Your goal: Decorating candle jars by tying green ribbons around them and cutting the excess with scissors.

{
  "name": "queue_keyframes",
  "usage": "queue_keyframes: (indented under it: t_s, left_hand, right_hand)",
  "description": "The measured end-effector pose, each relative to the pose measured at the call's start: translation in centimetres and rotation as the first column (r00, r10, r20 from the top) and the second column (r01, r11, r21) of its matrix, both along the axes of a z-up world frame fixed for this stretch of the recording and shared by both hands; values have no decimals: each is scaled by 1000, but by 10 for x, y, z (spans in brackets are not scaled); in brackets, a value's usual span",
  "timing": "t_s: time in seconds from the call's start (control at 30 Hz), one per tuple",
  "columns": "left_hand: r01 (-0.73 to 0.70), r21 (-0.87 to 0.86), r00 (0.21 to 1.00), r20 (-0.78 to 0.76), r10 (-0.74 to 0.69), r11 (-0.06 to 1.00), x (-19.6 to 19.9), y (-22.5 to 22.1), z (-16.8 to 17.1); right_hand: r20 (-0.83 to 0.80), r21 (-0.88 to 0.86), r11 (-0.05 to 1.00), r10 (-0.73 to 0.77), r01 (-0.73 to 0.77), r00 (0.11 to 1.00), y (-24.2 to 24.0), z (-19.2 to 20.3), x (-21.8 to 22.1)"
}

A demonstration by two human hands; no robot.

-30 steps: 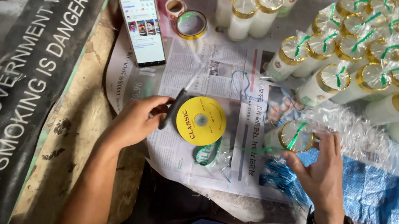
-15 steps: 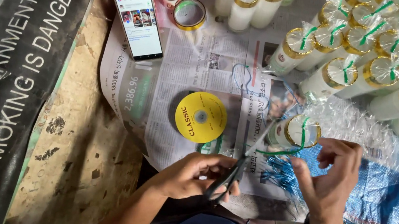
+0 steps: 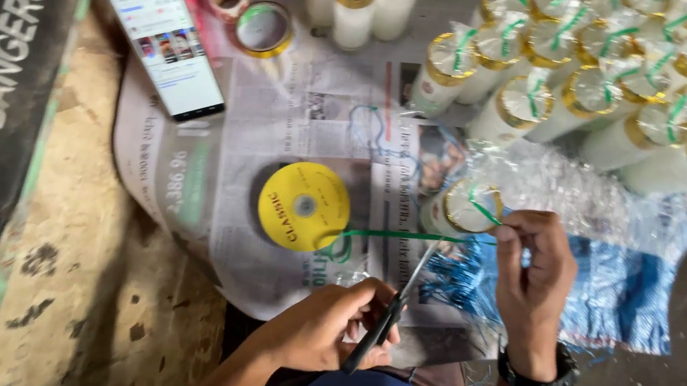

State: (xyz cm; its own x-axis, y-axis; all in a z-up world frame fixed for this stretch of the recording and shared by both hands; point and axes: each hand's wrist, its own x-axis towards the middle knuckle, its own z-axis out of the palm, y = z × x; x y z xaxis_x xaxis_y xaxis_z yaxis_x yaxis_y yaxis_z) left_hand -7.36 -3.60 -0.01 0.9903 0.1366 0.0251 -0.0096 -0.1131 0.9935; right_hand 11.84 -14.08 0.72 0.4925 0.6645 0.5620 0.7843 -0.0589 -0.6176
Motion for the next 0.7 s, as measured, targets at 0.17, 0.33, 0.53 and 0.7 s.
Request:
queue_keyframes:
  t_s: [0.17,0.33,0.53,0.7]
  left_hand:
    - [94,49,995,-22,-93,994,12,-1,1]
    - [99,75,995,-8,-98,992,28,1,6]
    - [97,8,995,36,-97,995,49,0,-8]
    - [31,-102,990,140,-16,994,54,-3,-8]
  right_hand:
    - [-312,4,1000,-2,4,950,-2,0,-7]
    - [-334,37,999,25,-14,942,-4,-6,-7]
    - [-341,52,999,17,1,940,-1,-3,-12]
    - [-329,65,997,-11,35,944,-9,-25,2]
